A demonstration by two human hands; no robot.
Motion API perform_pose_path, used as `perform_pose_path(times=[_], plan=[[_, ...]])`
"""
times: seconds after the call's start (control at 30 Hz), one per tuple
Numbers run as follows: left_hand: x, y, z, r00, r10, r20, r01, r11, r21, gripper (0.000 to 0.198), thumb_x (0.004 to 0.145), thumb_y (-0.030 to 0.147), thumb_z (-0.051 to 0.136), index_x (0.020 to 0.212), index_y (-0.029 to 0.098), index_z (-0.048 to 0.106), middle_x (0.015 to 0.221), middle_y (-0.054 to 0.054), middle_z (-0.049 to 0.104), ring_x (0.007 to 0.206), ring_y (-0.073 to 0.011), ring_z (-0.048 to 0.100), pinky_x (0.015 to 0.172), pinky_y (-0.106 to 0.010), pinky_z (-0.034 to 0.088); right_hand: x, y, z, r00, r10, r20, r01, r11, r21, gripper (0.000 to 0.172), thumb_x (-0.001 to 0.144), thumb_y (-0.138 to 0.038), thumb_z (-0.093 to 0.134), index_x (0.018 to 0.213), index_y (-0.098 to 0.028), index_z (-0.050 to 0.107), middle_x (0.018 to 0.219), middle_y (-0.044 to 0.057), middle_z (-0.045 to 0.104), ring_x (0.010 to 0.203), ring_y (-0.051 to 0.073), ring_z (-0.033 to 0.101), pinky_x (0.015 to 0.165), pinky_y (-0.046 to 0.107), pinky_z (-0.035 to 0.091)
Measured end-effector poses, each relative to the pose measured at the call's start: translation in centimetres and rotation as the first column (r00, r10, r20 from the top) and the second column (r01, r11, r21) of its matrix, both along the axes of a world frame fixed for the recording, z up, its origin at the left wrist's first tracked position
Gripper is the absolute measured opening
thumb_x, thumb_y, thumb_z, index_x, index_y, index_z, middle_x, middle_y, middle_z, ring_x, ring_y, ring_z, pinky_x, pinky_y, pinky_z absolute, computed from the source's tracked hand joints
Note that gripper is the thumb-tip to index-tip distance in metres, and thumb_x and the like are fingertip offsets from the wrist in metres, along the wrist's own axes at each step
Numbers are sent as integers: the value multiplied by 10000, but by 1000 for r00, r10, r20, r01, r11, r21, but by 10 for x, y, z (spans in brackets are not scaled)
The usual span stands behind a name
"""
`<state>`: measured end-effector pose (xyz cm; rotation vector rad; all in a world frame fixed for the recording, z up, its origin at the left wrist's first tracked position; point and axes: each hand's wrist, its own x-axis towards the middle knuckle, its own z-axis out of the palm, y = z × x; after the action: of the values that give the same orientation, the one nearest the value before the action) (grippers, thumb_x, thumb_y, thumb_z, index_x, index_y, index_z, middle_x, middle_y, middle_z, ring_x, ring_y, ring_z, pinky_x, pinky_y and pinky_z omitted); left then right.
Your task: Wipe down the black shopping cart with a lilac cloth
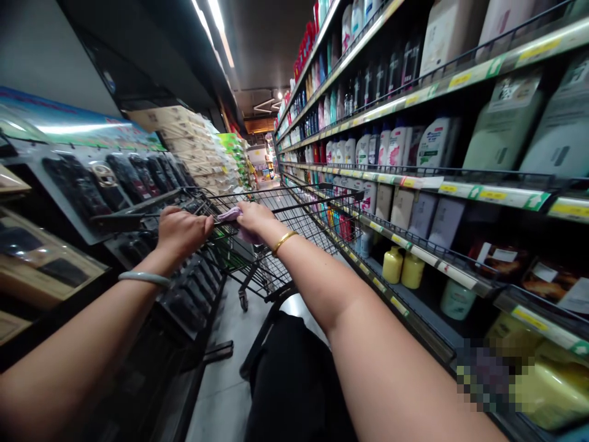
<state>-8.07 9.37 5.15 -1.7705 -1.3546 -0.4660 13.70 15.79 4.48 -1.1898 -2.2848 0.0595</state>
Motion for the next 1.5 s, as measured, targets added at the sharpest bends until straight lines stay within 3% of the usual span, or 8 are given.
perform_pose_path(times=[0.27,0.7,1.17,1.4,1.5], plan=[[-10,-13,-6,997,74,22,-74,997,-8,664,1040,499,326,572,218,704,643,-150,734,694,-284,681,918,-510,348,-12,-17,-1,999,46,0,-46,999,4,345,1025,-357,500,1339,-252,598,1369,105,744,1224,268,717,986,371,576],[-5,-37,-9,999,14,36,-14,1000,-2,621,1038,482,363,565,229,677,681,-134,756,717,-268,664,939,-494,344,17,-40,5,998,37,51,-35,999,-40,368,1001,-351,544,1357,-276,601,1373,97,748,1241,274,720,956,368,566],[-9,-48,-11,999,30,46,-31,999,26,600,1034,462,382,550,235,654,675,-131,754,708,-289,676,891,-473,350,15,-60,-1,999,15,38,-15,1000,21,346,1007,-353,549,1342,-285,601,1317,95,758,1155,283,746,909,374,576],[16,-41,-19,992,102,67,-105,994,42,646,1055,419,307,545,213,645,635,-127,735,574,-230,607,806,-439,330,19,-64,-7,998,61,28,-63,997,46,409,1029,-347,526,1429,-275,573,1428,111,703,1246,264,696,1002,373,543],[28,-38,-27,985,137,102,-143,988,59,672,1073,410,264,593,199,683,646,-130,743,565,-218,606,771,-428,309,36,-53,2,996,79,35,-78,997,-21,368,1007,-368,564,1366,-304,612,1338,68,762,1159,245,730,910,336,556]])
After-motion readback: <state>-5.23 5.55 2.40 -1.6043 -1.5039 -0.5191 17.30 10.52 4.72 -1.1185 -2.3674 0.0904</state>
